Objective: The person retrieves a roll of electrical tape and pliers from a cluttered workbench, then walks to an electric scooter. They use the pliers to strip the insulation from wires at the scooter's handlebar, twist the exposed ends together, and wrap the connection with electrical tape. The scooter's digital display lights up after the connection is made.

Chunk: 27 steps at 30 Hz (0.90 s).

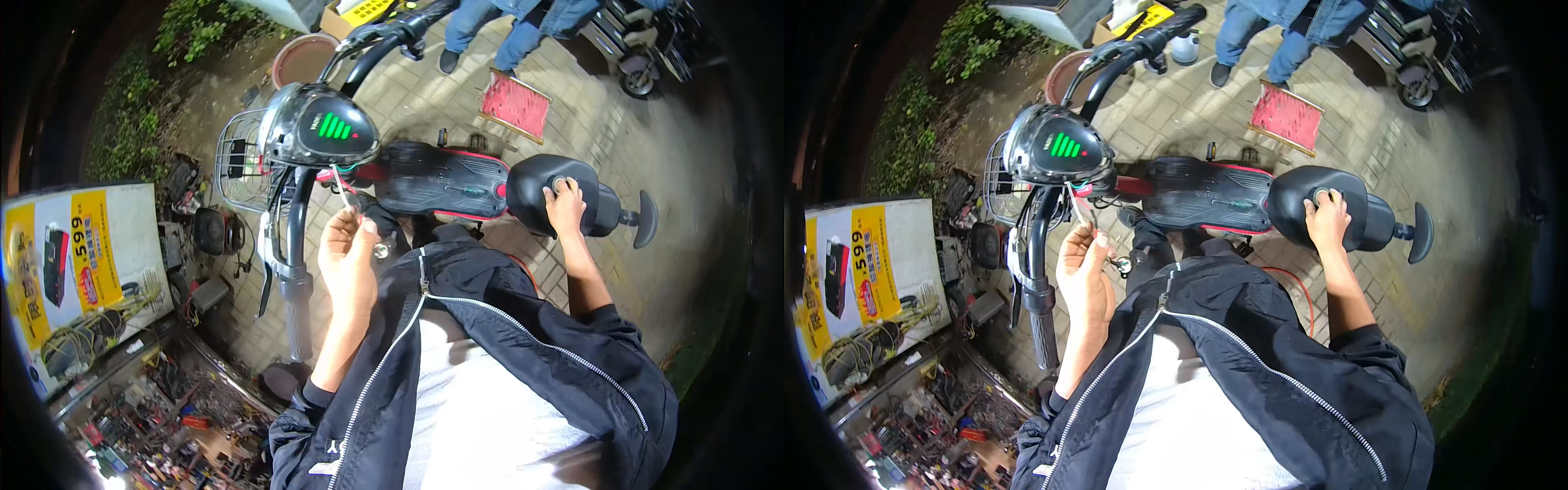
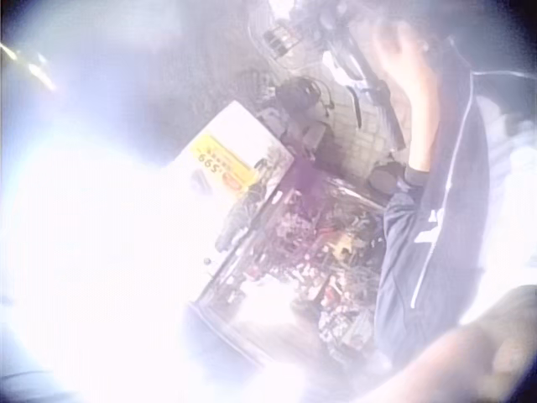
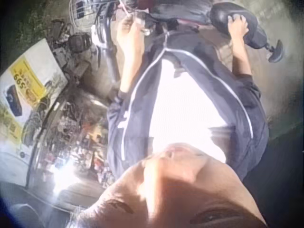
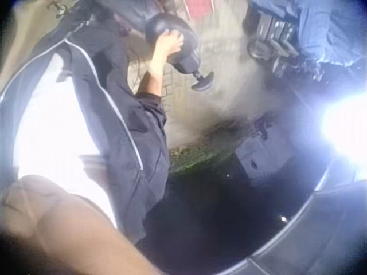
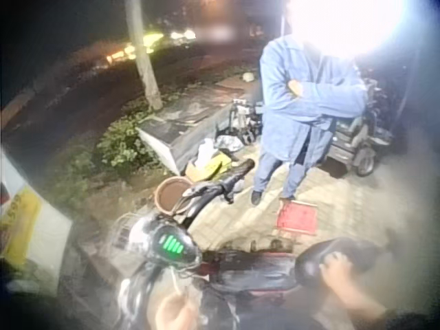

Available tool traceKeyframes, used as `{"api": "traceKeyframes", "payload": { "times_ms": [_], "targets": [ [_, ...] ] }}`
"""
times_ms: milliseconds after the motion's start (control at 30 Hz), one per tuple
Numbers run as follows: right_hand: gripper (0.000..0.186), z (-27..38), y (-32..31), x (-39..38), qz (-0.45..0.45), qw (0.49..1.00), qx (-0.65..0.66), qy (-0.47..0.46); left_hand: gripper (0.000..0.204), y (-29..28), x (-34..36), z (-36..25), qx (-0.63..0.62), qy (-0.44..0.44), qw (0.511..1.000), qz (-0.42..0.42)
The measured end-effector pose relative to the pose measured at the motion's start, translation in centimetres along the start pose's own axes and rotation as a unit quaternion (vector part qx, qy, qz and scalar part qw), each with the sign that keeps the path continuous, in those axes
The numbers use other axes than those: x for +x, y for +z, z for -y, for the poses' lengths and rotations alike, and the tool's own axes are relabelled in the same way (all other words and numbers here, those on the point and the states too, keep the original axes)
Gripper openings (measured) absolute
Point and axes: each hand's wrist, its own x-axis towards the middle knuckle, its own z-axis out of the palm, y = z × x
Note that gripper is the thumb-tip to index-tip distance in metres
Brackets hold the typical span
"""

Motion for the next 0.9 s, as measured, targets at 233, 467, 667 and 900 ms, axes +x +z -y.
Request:
{"api": "traceKeyframes", "payload": {
  "times_ms": [233, 467, 667, 900],
  "targets": [
    [0.018, 12.9, -9.9, -4.0, 0.188, 0.779, 0.461, -0.381, 0.036, 0.4, -1.3, -0.1, 0.124, 0.122, 0.985, -0.006],
    [0.019, 20.6, -13.1, -6.3, 0.270, 0.668, 0.499, -0.482, 0.028, 0.4, -1.6, -2.2, 0.324, 0.245, 0.913, 0.030],
    [0.022, 21.1, -12.9, -5.8, 0.202, 0.687, 0.428, -0.551, 0.030, 1.0, -0.8, -3.0, 0.477, 0.375, 0.795, 0.003],
    [0.027, 20.7, -13.1, -5.7, 0.207, 0.677, 0.422, -0.566, 0.020, 1.2, -0.3, -2.5, 0.454, 0.355, 0.817, 0.007]
  ]
}}
